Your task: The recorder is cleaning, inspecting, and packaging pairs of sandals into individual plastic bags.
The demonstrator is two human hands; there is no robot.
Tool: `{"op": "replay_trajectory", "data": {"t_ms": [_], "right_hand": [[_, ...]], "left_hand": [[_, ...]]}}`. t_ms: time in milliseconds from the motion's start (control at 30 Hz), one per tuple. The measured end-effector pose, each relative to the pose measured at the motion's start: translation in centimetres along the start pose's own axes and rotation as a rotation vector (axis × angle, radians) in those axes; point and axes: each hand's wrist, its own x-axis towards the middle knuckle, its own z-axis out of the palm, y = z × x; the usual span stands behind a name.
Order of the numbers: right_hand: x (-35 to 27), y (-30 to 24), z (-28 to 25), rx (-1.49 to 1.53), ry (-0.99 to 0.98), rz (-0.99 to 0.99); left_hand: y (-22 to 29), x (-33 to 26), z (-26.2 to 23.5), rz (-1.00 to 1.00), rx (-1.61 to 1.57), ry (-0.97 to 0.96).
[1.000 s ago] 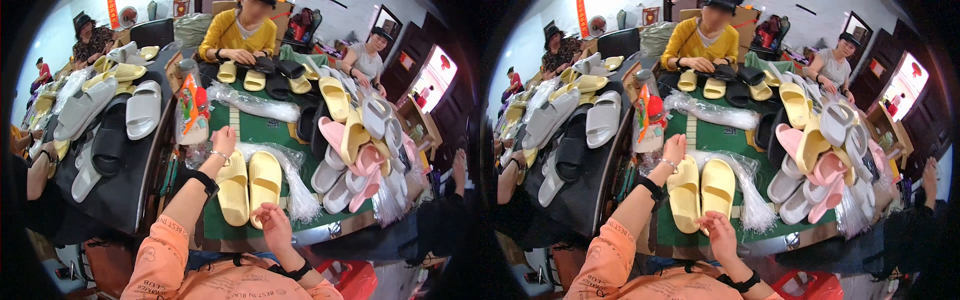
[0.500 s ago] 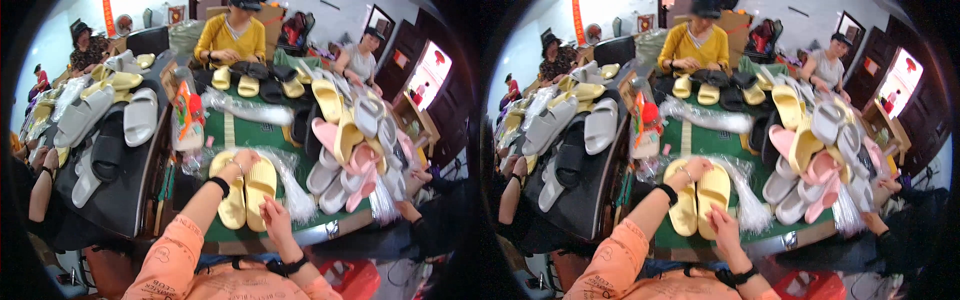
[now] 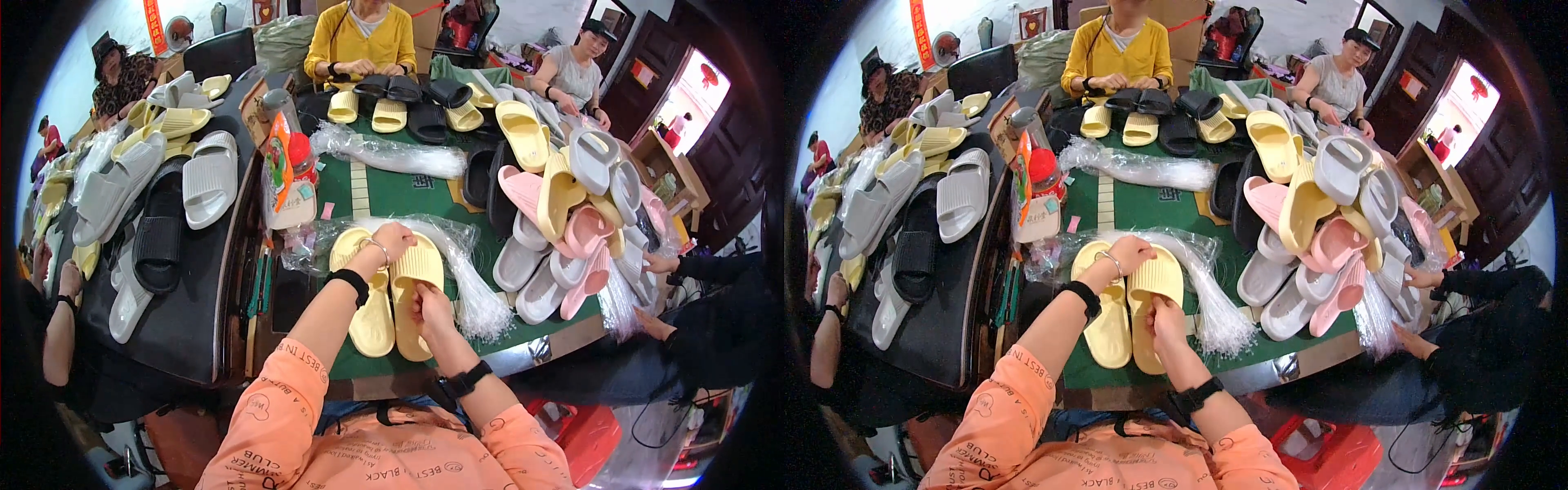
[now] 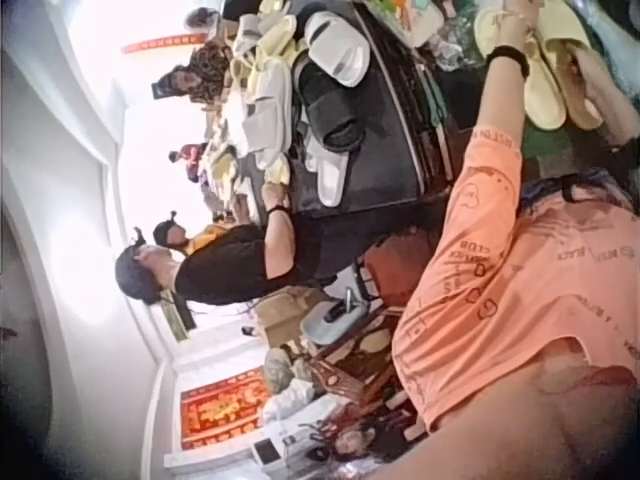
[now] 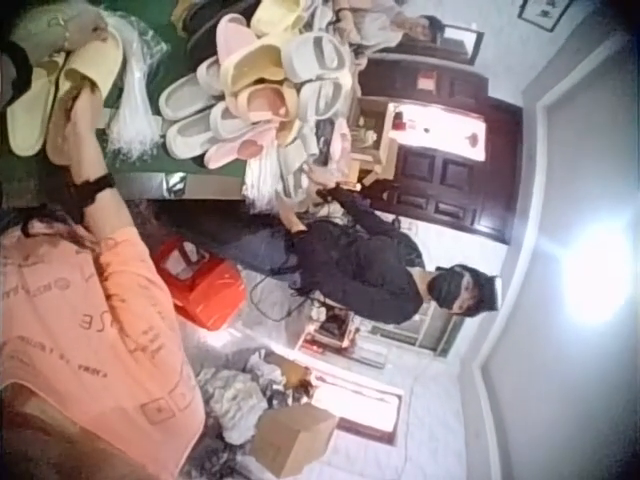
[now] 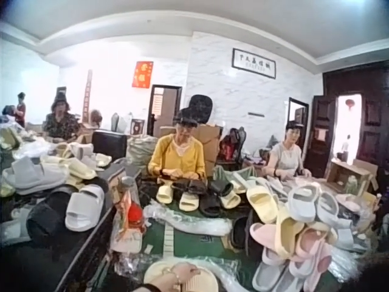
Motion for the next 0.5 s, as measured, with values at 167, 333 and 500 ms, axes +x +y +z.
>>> {"op": "replay_trajectory", "data": {"t_ms": [167,333,500], "right_hand": [[3.7,1.7,0.6,0.160,-0.104,0.024],[3.3,1.3,1.4,0.124,-0.104,-0.037],[1.9,0.7,0.8,-0.202,-0.166,-0.059]], "left_hand": [[0.8,0.1,0.0,-0.127,0.042,-0.140],[-0.1,0.5,0.2,-0.139,-0.113,-0.133],[-1.1,0.8,1.0,-0.146,-0.318,0.001]]}}
